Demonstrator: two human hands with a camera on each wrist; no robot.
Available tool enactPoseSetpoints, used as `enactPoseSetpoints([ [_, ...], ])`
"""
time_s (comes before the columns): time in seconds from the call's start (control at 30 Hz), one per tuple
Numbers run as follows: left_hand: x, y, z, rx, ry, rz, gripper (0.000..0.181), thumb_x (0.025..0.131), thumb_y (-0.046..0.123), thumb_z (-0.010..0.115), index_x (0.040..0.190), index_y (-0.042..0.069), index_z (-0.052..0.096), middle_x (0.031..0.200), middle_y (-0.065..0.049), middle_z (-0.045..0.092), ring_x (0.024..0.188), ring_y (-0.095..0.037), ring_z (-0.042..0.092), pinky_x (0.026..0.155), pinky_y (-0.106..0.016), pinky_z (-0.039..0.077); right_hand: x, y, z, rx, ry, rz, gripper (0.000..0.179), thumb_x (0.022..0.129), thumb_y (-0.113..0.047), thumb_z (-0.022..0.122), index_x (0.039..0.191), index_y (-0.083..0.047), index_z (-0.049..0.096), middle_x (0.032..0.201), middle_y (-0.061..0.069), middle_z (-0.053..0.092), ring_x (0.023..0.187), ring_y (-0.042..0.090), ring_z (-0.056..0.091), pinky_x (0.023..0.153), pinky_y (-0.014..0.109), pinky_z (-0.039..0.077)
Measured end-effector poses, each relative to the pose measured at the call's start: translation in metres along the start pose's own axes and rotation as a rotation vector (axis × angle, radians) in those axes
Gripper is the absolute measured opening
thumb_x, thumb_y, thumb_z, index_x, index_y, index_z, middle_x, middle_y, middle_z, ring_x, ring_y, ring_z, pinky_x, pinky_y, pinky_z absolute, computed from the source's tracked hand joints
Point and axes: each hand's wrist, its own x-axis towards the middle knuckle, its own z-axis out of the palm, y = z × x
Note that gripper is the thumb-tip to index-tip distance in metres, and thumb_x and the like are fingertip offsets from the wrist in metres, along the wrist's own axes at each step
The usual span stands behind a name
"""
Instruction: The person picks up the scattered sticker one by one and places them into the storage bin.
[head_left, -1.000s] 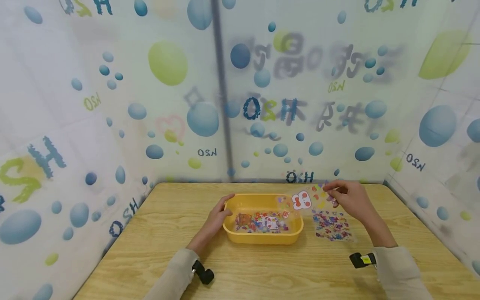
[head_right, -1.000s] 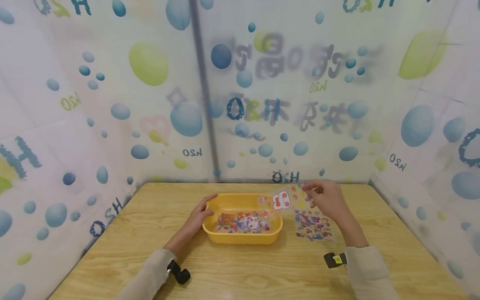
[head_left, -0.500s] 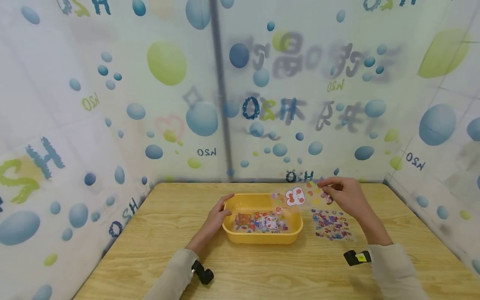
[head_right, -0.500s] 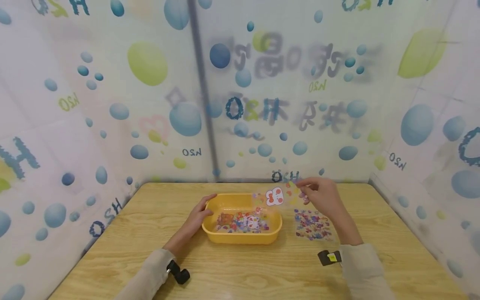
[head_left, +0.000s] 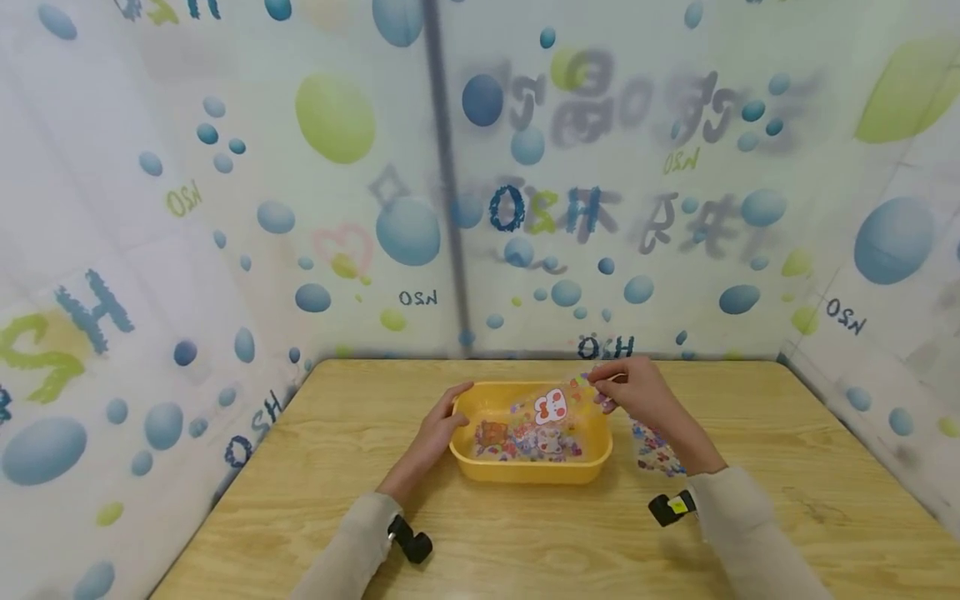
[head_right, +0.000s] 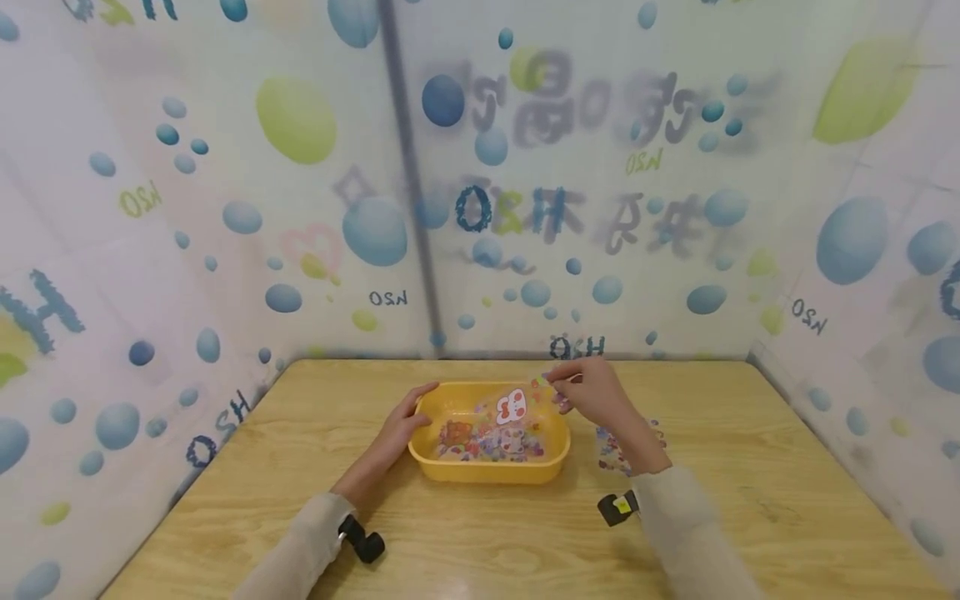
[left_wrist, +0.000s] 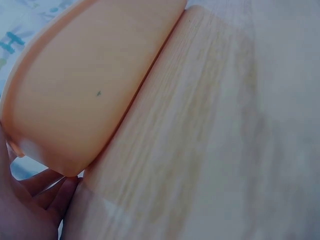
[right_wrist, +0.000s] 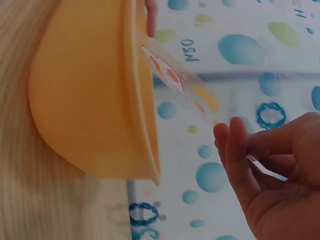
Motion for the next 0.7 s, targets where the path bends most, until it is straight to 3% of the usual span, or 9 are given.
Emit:
enactPoseSetpoints([
  [0.17,-0.001,0.002,-0.001,0.004,0.002,0.007,0.06,0.095,0.008,0.052,0.154,0.022,0.05,0.164,-0.01,0.042,0.149,-0.038,0.042,0.12,-0.057,0.035,0.011,-0.003,0.019,0.016,-0.085,0.011,0.024,0.1,0.001,0.058,0.118,0.009,0.072,0.118,0.027,0.07,0.076,0.017,0.072,0.068,0.031,0.063],
  [0.4,-0.001,0.001,-0.001,0.008,-0.01,0.012,0.061,0.095,0.008,0.052,0.155,0.021,0.049,0.163,-0.012,0.043,0.147,-0.037,0.045,0.118,-0.056,0.037,0.023,-0.013,0.039,0.029,-0.137,0.04,0.026,0.1,0.002,0.058,0.122,0.011,0.069,0.113,0.027,0.069,0.072,0.015,0.071,0.07,0.037,0.064],
  [0.6,0.0,0.001,-0.001,0.005,-0.014,0.014,0.061,0.095,0.008,0.053,0.154,0.022,0.049,0.163,-0.012,0.043,0.148,-0.036,0.044,0.119,-0.054,0.037,0.03,-0.025,0.052,-0.071,-0.174,0.082,0.028,0.094,0.003,0.059,0.12,0.007,0.069,0.094,0.017,0.066,0.065,0.015,0.068,0.071,0.038,0.063],
  [0.7,0.0,0.0,-0.002,0.004,-0.02,0.013,0.061,0.095,0.008,0.053,0.154,0.023,0.049,0.165,-0.01,0.041,0.151,-0.036,0.04,0.121,-0.055,0.034,0.032,-0.029,0.055,-0.136,-0.194,0.088,0.027,0.092,0.002,0.062,0.117,0.006,0.07,0.093,0.014,0.067,0.065,0.016,0.067,0.067,0.033,0.062],
])
